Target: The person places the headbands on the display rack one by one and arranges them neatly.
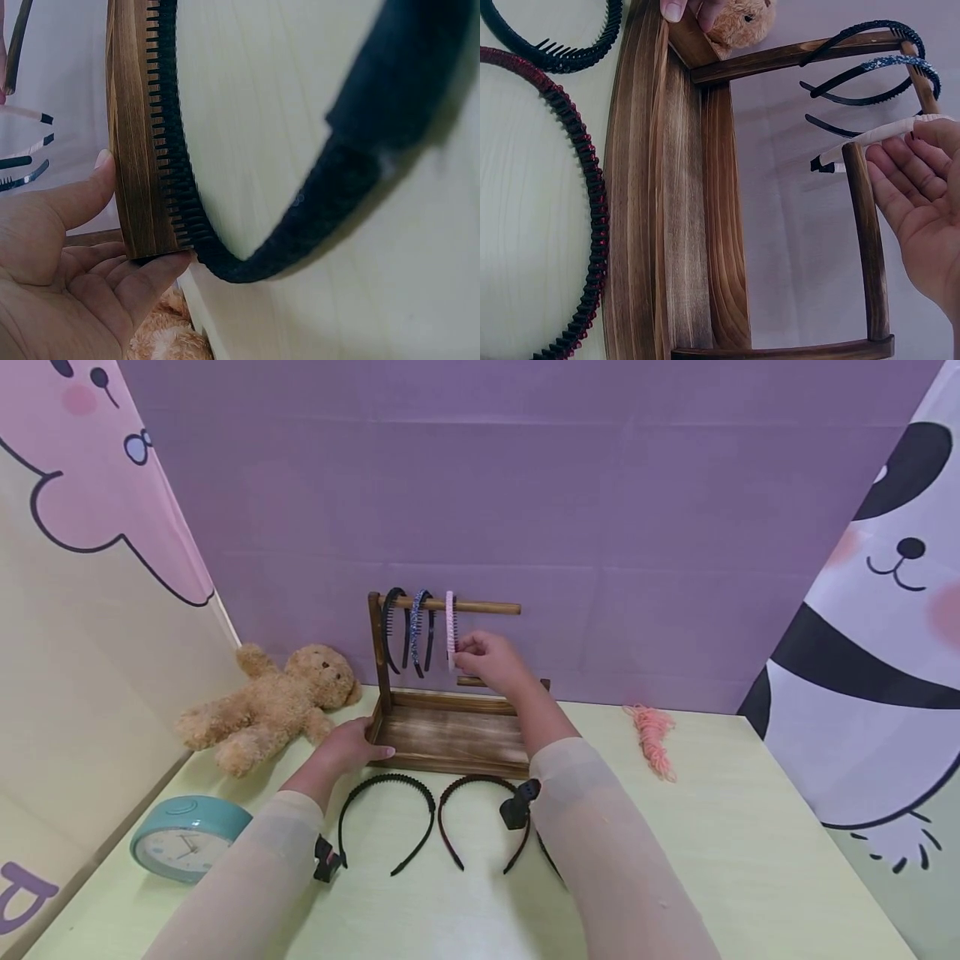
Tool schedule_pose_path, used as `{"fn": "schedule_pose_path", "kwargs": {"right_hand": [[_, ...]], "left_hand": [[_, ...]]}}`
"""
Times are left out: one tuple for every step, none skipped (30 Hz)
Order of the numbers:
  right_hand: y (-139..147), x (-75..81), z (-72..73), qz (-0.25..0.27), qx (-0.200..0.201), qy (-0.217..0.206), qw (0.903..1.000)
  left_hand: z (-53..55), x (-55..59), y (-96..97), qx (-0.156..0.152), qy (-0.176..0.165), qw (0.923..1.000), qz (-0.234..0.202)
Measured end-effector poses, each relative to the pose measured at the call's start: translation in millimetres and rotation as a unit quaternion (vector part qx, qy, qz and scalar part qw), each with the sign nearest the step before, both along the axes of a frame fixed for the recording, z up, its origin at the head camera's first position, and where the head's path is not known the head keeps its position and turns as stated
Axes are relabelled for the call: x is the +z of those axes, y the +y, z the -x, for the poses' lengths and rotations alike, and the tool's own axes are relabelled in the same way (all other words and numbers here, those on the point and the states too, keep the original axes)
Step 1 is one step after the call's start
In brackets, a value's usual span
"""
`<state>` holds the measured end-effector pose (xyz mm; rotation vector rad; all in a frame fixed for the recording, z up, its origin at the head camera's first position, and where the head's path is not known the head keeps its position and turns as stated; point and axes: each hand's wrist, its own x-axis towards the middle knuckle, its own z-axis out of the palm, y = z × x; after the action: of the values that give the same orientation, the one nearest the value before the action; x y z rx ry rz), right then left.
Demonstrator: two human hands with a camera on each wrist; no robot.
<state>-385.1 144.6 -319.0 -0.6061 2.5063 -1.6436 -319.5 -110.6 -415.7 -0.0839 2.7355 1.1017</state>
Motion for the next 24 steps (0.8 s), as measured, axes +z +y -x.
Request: {"fn": "schedule_pose_path", "kwargs": {"right_hand": [[0.8,0.1,-0.6,0.0,0.002,0.002,1.0],[1.6,0.4,-1.3,0.002,0.004,0.003,1.0],[2.5,0.9,-2.0,0.004,0.006,0.003,1.0],[3.2,1.4,-2.9,0.002,0.006,0.004,1.0],[4.0,2.1,-3.7,-0.001,0.007,0.006,1.0],[4.7,2.9,-4.8,-0.004,0.007,0.008,0.9999],[5.5,3.6,-5.9,-0.008,0.005,0.009,0.9999],[6.1,4.3,-6.9,-0.011,0.003,0.01,0.9999],[6.8,4.8,-7.7,-0.016,0.001,0.013,0.9998],[7.3,5.6,-8.9,-0.021,0.001,0.015,0.9997],[7.9,6.0,-9.7,-0.024,0.001,0.018,0.9996],[8.7,6.1,-10.4,-0.027,0.001,0.02,0.9994],[9.6,6.1,-10.8,-0.03,0.001,0.022,0.9993],[10.6,6.4,-11.6,-0.035,0.001,0.026,0.9991],[11.6,6.9,-12.6,-0.039,-0.001,0.027,0.9989],[12.8,7.4,-13.6,-0.046,-0.002,0.031,0.9984],[14.2,7.7,-14.3,-0.056,-0.006,0.036,0.9978],[15.8,8.2,-15.3,-0.066,-0.009,0.04,0.997],[17.6,8.9,-16.2,-0.077,-0.012,0.046,0.9959],[19.5,9.9,-17.2,-0.086,-0.013,0.051,0.9949],[21.4,10.6,-17.9,-0.094,-0.015,0.057,0.9938],[23.4,11.6,-18.7,-0.102,-0.017,0.063,0.9926],[25.5,12.7,-19.8,-0.106,-0.019,0.067,0.9919],[27.7,13.8,-21.0,-0.107,-0.02,0.07,0.9916]], "left_hand": [[0.1,-0.2,0.1,0.0,-0.001,1.0,0.0],[0.1,-0.4,0.2,0.001,-0.001,1.0,0.001],[0.1,-0.5,0.3,0.001,-0.002,1.0,0.001],[0.0,-0.5,0.3,0.0,-0.002,1.0,0.002],[0.0,-0.5,0.3,-0.001,-0.001,1.0,0.002],[0.1,-0.6,0.3,-0.001,0.0,1.0,0.003],[0.1,-0.5,0.3,-0.001,0.001,1.0,0.004],[0.1,-0.4,0.3,-0.002,0.002,1.0,0.004],[0.2,-0.3,0.2,-0.002,0.002,1.0,0.004],[0.5,-0.7,0.0,-0.003,0.003,1.0,0.004],[0.6,-0.9,-0.2,-0.002,0.002,1.0,0.002],[0.6,-1.2,-0.4,-0.003,0.002,1.0,0.001],[0.6,-1.4,-0.6,-0.003,0.001,1.0,0.001],[0.8,-1.6,-0.7,-0.004,0.0,1.0,0.001],[0.9,-2.0,-0.7,-0.004,-0.001,1.0,-0.001],[1.0,-2.1,-0.7,-0.005,-0.001,1.0,0.0],[1.1,-2.0,-0.6,-0.005,-0.001,1.0,0.001],[1.1,-2.0,-0.5,-0.006,0.0,1.0,0.003],[1.3,-2.0,-0.4,-0.007,0.001,1.0,0.005],[1.7,-2.2,-0.4,-0.007,0.002,1.0,0.004],[2.0,-2.4,-0.4,-0.006,0.002,1.0,0.005],[2.2,-2.5,-0.5,-0.006,0.002,1.0,0.005],[2.6,-2.8,-0.7,-0.006,0.002,1.0,0.004],[2.8,-3.0,-0.8,-0.007,0.003,1.0,0.006]]}}
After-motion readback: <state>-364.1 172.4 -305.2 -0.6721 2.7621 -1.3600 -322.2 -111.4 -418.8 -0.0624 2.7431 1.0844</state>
